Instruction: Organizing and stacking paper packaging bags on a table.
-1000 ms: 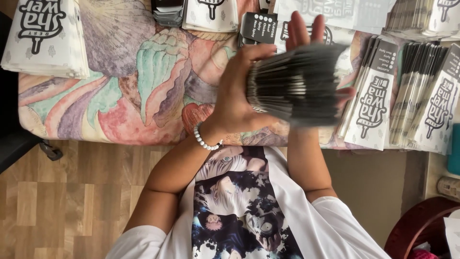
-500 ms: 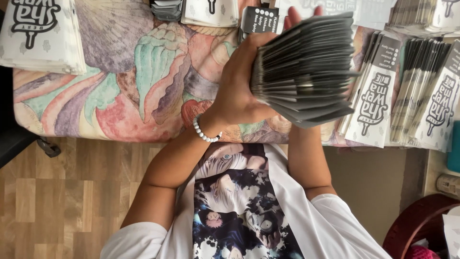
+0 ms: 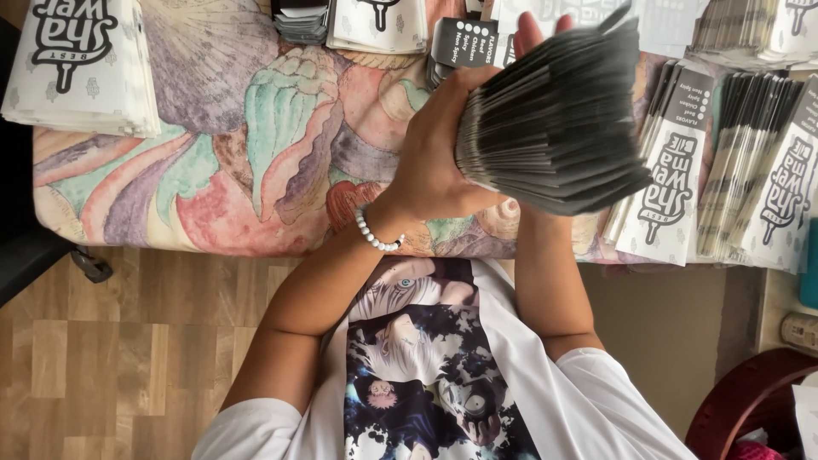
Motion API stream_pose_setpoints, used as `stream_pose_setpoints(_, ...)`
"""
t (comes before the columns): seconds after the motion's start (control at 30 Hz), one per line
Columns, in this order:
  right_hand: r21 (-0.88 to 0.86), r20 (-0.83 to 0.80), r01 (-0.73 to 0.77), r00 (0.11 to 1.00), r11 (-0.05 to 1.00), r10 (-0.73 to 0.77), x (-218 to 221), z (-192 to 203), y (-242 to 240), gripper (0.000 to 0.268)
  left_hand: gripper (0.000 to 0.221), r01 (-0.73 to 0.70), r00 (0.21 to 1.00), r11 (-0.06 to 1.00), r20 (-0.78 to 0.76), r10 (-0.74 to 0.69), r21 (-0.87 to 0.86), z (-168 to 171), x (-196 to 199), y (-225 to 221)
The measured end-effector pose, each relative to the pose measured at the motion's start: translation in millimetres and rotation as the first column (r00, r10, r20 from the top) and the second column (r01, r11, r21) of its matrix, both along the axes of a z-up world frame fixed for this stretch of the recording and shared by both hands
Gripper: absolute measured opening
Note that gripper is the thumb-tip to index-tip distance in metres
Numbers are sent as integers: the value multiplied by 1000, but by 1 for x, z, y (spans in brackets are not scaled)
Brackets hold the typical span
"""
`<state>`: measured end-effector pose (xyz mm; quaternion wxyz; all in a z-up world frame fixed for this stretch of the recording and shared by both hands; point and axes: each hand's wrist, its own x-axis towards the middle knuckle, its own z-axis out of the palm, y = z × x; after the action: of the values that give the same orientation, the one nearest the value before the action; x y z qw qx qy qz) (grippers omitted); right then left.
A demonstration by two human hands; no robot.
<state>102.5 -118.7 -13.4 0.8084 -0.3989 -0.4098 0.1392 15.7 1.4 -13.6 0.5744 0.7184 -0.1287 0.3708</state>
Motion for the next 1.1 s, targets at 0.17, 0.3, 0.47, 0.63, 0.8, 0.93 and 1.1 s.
stream_pose_setpoints(0.17, 134, -130, -108, 984, 985, 125, 5, -25, -19, 86, 72, -71, 997, 997, -25, 71, 3, -13, 5, 5)
stream_pose_setpoints(0.3, -19, -49, -161, 986, 987, 160, -1, -10, -19, 103, 63, -51, 998, 999, -22, 51, -16, -1, 1, 2)
stream_pose_setpoints(0.47, -6, 2, -72, 997, 997, 72, -4, -14, -17, 77, 58, -18, 999, 997, -32, 16, -76, 7, -1, 1)
stream_pose_setpoints(0.63, -91, -206, -112, 974, 990, 91, 1, -11, -22, 76, 52, -8, 1000, 998, -19, 7, -67, 4, 0, -3)
stream_pose_setpoints(0.8, -168, -218, -136, 971, 976, 98, 30, -12, -61, 69, 42, -75, 995, 993, -67, 69, -93, 8, -1, -3)
stream_pose_setpoints(0.93, -224, -126, -156, 984, 962, 130, 48, -15, -87, 61, 30, -54, 997, 993, -64, 47, -105, 8, -2, -6)
stream_pose_setpoints(1.1, -301, -6, -178, 983, 937, 185, 65, -17, -107, 52, 19, -68, 997, 994, -31, 66, -80, -11, 8, -17)
